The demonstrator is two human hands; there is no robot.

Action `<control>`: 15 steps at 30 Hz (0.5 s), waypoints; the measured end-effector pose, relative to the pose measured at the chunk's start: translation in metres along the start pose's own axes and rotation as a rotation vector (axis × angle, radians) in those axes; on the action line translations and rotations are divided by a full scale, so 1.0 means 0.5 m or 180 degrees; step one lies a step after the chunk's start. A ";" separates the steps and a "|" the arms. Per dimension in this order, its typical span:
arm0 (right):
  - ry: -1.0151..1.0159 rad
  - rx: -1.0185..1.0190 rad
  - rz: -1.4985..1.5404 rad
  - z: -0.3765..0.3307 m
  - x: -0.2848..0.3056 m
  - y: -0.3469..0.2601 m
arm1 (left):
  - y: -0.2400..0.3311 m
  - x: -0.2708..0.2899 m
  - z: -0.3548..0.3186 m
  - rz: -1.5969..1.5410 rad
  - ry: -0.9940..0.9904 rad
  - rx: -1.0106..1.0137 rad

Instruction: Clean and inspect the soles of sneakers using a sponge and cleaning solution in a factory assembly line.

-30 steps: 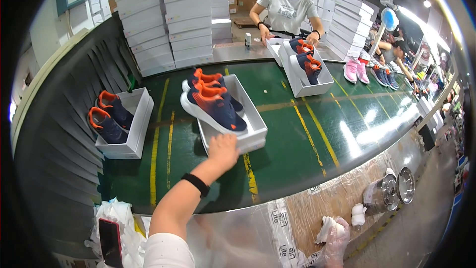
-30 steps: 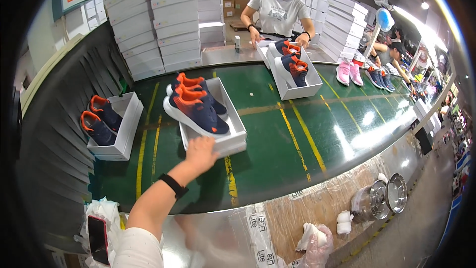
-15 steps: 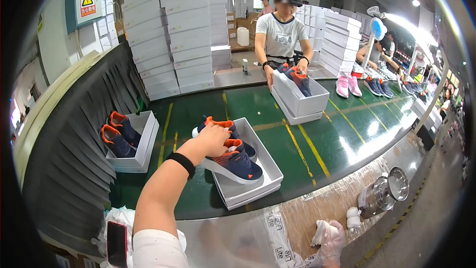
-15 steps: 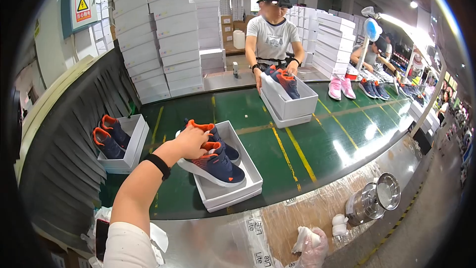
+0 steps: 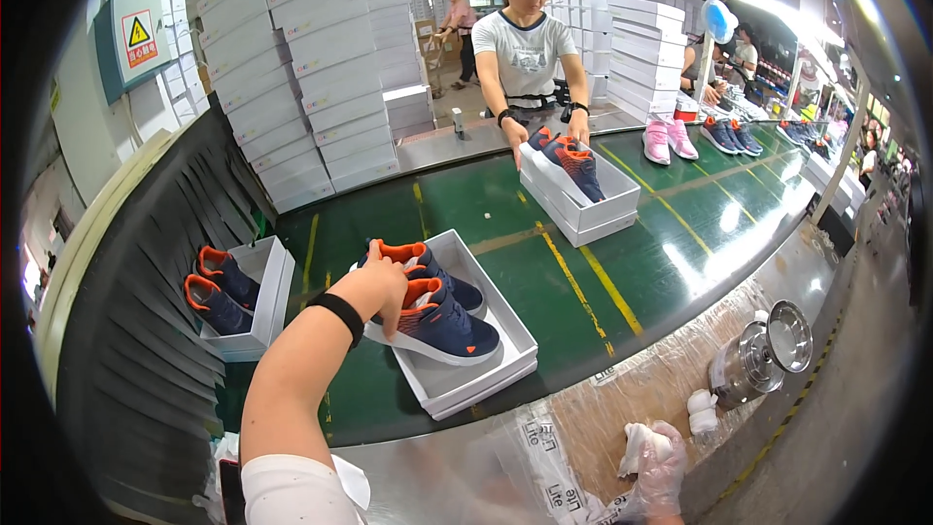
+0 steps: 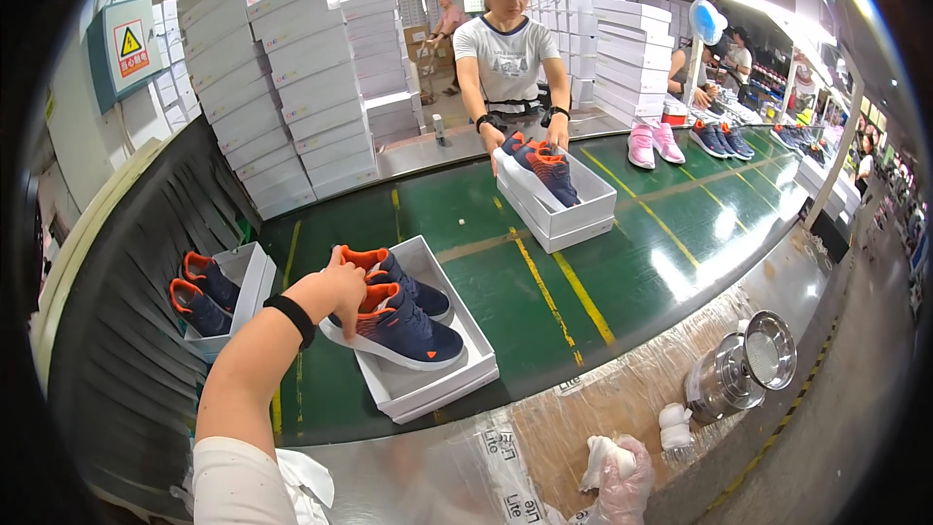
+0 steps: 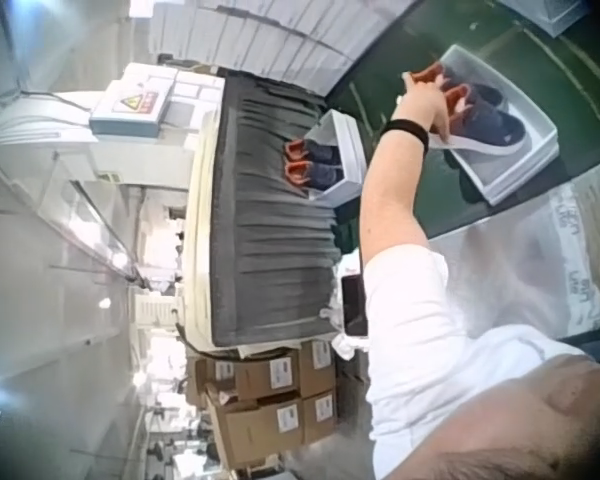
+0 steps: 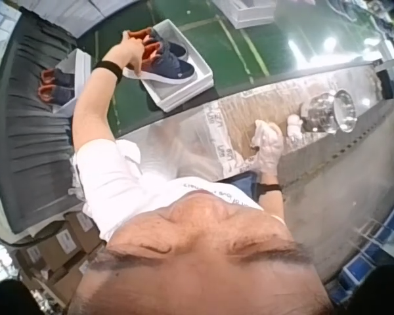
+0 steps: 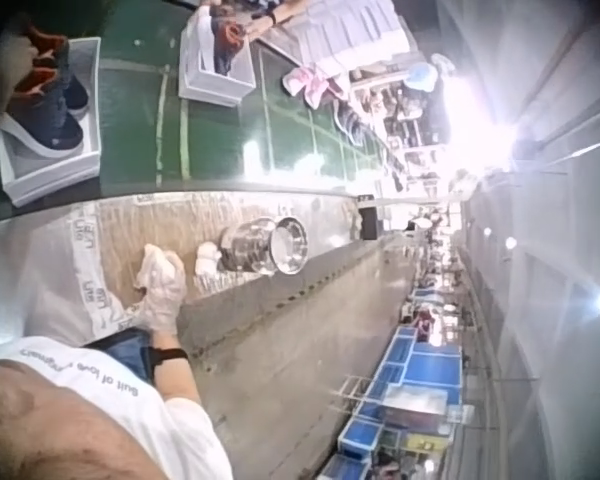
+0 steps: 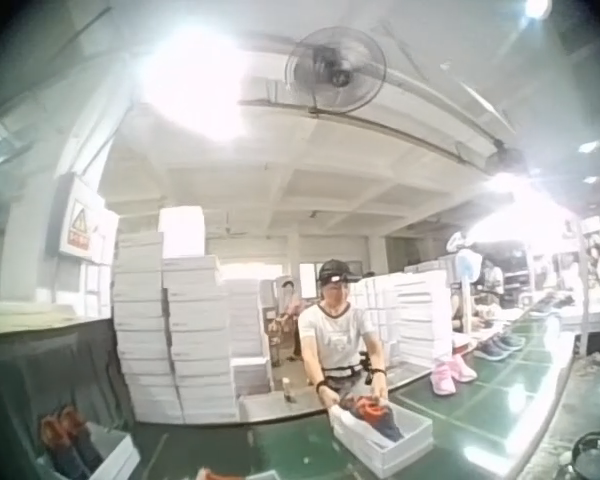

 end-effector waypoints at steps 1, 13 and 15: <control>0.0098 -0.0068 0.0231 -0.004 0.000 0.011 | 0.001 0.010 -0.016 0.0108 0.0056 -0.0047; 0.0137 0.0091 -0.0665 -0.002 0.026 -0.037 | 0.002 0.191 -0.184 0.0698 0.0774 0.0114; 0.0071 0.0147 -0.0932 -0.002 0.030 -0.048 | -0.002 0.243 -0.237 0.0227 0.1023 0.0202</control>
Point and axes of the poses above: each hand's wrist, its own z-axis towards the middle knuckle, its own x-axis out of the back of the hand, y = z × x, the point moved 4 cm from there along z, towards the middle knuckle, and after that the axes turned 14 degrees about x, right-handed, at the moved point
